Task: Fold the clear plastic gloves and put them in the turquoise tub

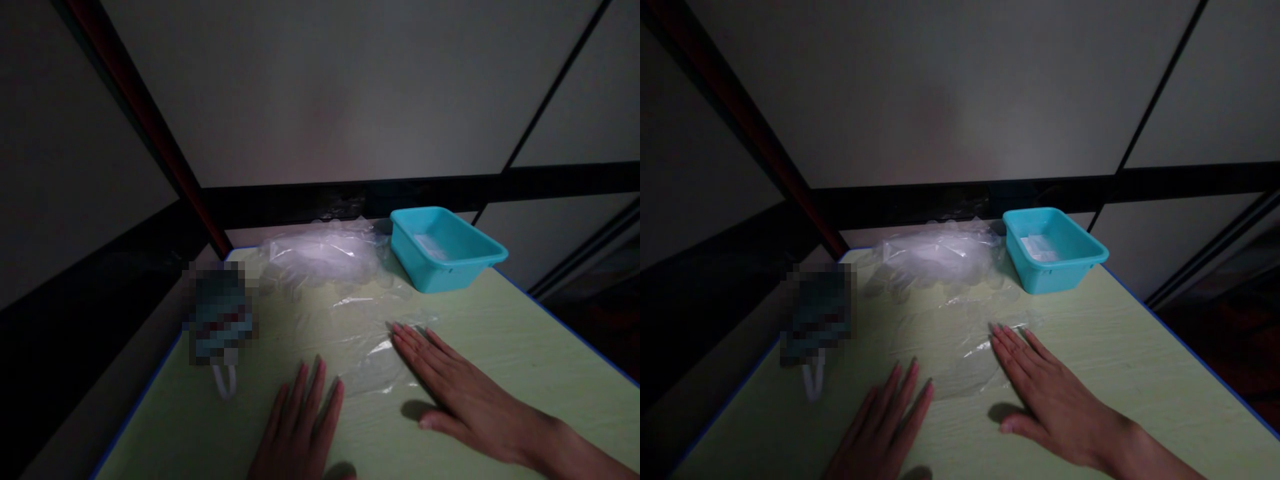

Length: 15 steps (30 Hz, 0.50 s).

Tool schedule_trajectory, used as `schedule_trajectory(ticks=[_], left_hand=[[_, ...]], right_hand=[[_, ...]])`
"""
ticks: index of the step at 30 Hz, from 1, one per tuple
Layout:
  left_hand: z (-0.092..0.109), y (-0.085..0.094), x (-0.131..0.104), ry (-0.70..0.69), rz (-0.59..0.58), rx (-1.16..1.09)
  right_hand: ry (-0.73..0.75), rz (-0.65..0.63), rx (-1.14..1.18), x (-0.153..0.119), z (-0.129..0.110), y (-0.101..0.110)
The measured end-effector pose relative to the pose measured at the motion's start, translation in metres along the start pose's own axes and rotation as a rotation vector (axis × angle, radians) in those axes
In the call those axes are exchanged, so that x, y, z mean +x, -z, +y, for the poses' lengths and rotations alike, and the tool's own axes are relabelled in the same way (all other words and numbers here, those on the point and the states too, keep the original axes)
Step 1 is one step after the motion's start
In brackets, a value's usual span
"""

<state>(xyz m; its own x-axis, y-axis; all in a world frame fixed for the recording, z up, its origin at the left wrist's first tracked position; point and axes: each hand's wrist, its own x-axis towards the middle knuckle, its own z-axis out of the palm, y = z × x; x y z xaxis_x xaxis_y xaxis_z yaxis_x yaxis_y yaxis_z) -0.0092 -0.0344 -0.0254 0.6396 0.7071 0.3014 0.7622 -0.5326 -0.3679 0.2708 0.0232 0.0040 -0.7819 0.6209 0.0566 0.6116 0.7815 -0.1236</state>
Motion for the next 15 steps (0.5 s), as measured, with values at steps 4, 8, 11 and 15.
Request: schedule_trajectory(ticks=[4, 8, 11, 15], left_hand=[[0.001, -0.003, -0.002, 0.038, 0.004, -0.031], [0.003, 0.001, -0.001, 0.095, -0.010, -0.090], [0.005, 0.003, -0.001, 0.122, -0.018, -0.139], [0.005, 0.006, 0.000, 0.149, -0.035, -0.177]], right_hand=[[0.011, -0.006, 0.059, 0.008, -0.006, 0.011], [0.045, -0.058, 0.133, 0.031, -0.013, 0.025], [0.064, -0.062, 0.179, 0.050, -0.015, 0.028], [0.048, -0.049, 0.209, 0.065, -0.015, 0.020]])
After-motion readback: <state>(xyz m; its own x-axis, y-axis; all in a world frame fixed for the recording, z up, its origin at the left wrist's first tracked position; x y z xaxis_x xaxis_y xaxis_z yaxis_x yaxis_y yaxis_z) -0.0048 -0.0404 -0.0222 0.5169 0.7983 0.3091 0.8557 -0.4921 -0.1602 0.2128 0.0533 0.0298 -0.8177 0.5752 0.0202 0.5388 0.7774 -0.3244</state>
